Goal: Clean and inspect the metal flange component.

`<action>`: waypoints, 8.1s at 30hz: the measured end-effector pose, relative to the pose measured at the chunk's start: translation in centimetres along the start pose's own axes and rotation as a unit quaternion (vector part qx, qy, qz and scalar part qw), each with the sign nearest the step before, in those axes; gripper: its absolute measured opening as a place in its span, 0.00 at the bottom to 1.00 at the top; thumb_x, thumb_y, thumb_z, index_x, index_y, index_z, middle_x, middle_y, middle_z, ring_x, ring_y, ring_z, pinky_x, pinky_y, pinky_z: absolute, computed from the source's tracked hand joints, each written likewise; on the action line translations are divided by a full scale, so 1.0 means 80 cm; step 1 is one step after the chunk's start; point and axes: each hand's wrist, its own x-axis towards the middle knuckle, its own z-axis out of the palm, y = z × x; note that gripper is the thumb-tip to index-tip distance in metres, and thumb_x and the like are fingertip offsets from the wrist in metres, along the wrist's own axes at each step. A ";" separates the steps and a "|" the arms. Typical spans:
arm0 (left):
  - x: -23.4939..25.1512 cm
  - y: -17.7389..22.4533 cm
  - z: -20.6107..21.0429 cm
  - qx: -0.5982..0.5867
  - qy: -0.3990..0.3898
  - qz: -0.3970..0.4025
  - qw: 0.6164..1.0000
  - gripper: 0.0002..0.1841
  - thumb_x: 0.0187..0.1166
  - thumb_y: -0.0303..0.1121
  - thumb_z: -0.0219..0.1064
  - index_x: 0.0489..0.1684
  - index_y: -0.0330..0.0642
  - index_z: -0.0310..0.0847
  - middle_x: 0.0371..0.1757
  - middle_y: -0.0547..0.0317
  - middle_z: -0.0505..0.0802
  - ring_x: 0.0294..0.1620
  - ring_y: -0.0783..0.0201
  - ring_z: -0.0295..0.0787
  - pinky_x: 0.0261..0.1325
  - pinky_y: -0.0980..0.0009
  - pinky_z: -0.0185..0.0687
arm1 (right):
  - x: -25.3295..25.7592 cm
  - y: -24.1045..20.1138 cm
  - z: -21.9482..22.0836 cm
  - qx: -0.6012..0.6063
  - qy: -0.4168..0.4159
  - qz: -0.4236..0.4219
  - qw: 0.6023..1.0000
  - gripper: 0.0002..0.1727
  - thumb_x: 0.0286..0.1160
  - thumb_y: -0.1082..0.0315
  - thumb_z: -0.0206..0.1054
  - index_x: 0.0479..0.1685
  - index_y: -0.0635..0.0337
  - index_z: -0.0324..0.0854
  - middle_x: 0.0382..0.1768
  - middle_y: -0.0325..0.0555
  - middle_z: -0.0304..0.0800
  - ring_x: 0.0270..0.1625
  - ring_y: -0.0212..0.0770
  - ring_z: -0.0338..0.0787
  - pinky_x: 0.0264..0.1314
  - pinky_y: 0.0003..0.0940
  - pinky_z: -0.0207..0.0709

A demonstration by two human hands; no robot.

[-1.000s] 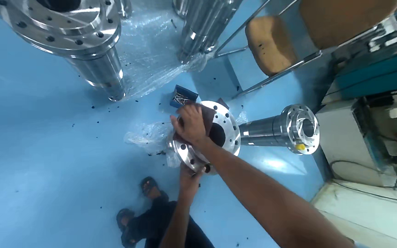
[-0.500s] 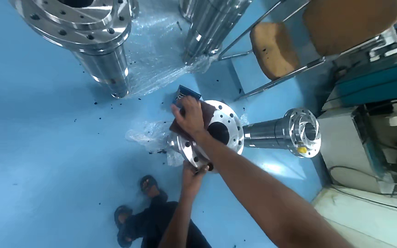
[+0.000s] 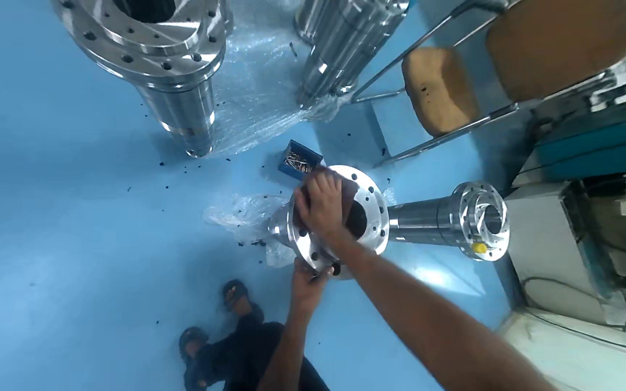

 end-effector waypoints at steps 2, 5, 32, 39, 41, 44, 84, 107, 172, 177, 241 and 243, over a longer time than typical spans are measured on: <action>0.001 0.002 0.002 -0.017 -0.002 0.004 1.000 0.39 0.68 0.18 0.76 0.81 0.28 0.59 0.58 0.42 0.90 0.55 0.61 0.94 0.61 0.66 0.92 | -0.041 -0.012 -0.013 0.001 -0.007 -0.026 1.000 0.25 0.83 0.47 0.55 0.44 0.60 0.89 0.47 0.55 0.91 0.53 0.58 0.89 0.57 0.56 0.77; 0.002 -0.001 0.001 -0.023 0.000 0.002 1.000 0.38 0.69 0.19 0.78 0.80 0.28 0.60 0.58 0.42 0.91 0.55 0.60 0.94 0.62 0.66 0.92 | -0.029 0.002 -0.007 -0.001 -0.025 -0.049 0.998 0.26 0.83 0.47 0.53 0.43 0.59 0.90 0.46 0.55 0.91 0.53 0.59 0.89 0.57 0.56 0.76; 0.002 -0.005 -0.002 -0.027 -0.001 0.008 1.000 0.40 0.69 0.21 0.78 0.82 0.27 0.57 0.62 0.41 0.89 0.59 0.60 0.93 0.63 0.67 0.92 | 0.007 0.031 -0.002 -0.064 -0.015 -0.031 0.997 0.24 0.85 0.53 0.50 0.46 0.62 0.88 0.48 0.60 0.89 0.54 0.62 0.88 0.55 0.58 0.77; 0.000 -0.007 -0.001 -0.032 -0.003 0.005 0.999 0.40 0.70 0.21 0.78 0.82 0.29 0.58 0.64 0.40 0.89 0.60 0.59 0.93 0.64 0.67 0.92 | -0.004 0.036 -0.011 -0.016 -0.081 -0.088 0.993 0.24 0.84 0.53 0.52 0.48 0.62 0.90 0.50 0.61 0.91 0.55 0.64 0.89 0.57 0.60 0.78; 0.003 -0.007 -0.001 -0.030 -0.005 0.014 0.999 0.39 0.69 0.21 0.78 0.82 0.29 0.59 0.64 0.41 0.89 0.60 0.60 0.93 0.64 0.67 0.92 | 0.027 0.058 0.001 -0.045 -0.030 -0.051 0.997 0.24 0.84 0.54 0.51 0.48 0.64 0.88 0.52 0.63 0.89 0.57 0.64 0.88 0.60 0.59 0.77; -0.001 -0.007 0.000 -0.039 -0.008 0.013 0.999 0.40 0.70 0.21 0.78 0.82 0.28 0.58 0.64 0.40 0.89 0.60 0.59 0.93 0.64 0.67 0.92 | -0.004 0.030 -0.010 -0.047 -0.026 -0.044 0.998 0.24 0.86 0.53 0.51 0.50 0.63 0.87 0.50 0.61 0.89 0.55 0.63 0.88 0.59 0.57 0.78; 0.002 -0.008 -0.002 -0.031 -0.007 0.009 0.999 0.38 0.70 0.18 0.76 0.81 0.32 0.59 0.58 0.43 0.91 0.55 0.58 0.94 0.61 0.64 0.92 | -0.045 0.006 -0.021 -0.034 -0.066 -0.076 0.994 0.18 0.76 0.61 0.57 0.52 0.60 0.89 0.51 0.57 0.90 0.54 0.61 0.89 0.55 0.57 0.77; -0.004 -0.012 0.002 -0.037 0.017 0.006 0.999 0.37 0.70 0.18 0.75 0.80 0.30 0.61 0.57 0.44 0.91 0.52 0.60 0.94 0.59 0.65 0.93 | -0.031 -0.010 -0.002 -0.032 0.001 0.011 0.999 0.22 0.83 0.52 0.56 0.44 0.61 0.89 0.43 0.56 0.89 0.49 0.59 0.88 0.53 0.55 0.76; -0.003 -0.001 0.000 -0.039 0.012 0.018 0.999 0.30 0.73 0.16 0.68 0.76 0.24 0.62 0.58 0.40 0.88 0.53 0.58 0.94 0.58 0.63 0.94 | -0.102 0.027 -0.063 0.026 -0.189 0.114 0.975 0.36 0.86 0.39 0.47 0.43 0.66 0.87 0.40 0.56 0.93 0.49 0.56 0.93 0.54 0.54 0.83; -0.002 -0.010 -0.007 -0.022 0.007 0.028 0.999 0.36 0.72 0.22 0.72 0.80 0.24 0.59 0.61 0.40 0.88 0.55 0.59 0.93 0.60 0.64 0.93 | -0.116 0.071 -0.063 0.010 -0.166 -0.040 0.985 0.35 0.82 0.38 0.49 0.30 0.61 0.87 0.29 0.50 0.91 0.38 0.52 0.93 0.43 0.50 0.84; -0.004 -0.013 -0.003 -0.033 0.020 0.046 0.998 0.30 0.72 0.22 0.72 0.73 0.24 0.65 0.55 0.43 0.90 0.52 0.59 0.94 0.57 0.64 0.94 | -0.100 0.028 -0.037 -0.095 0.018 0.114 0.989 0.27 0.87 0.49 0.48 0.30 0.59 0.85 0.30 0.49 0.88 0.38 0.53 0.88 0.45 0.52 0.75; -0.004 -0.014 -0.003 -0.025 0.021 0.046 0.998 0.30 0.73 0.23 0.72 0.74 0.24 0.65 0.56 0.43 0.90 0.52 0.59 0.94 0.58 0.64 0.94 | -0.101 0.029 -0.037 -0.090 0.003 0.108 0.990 0.28 0.86 0.49 0.48 0.29 0.59 0.85 0.29 0.49 0.88 0.37 0.53 0.88 0.44 0.52 0.75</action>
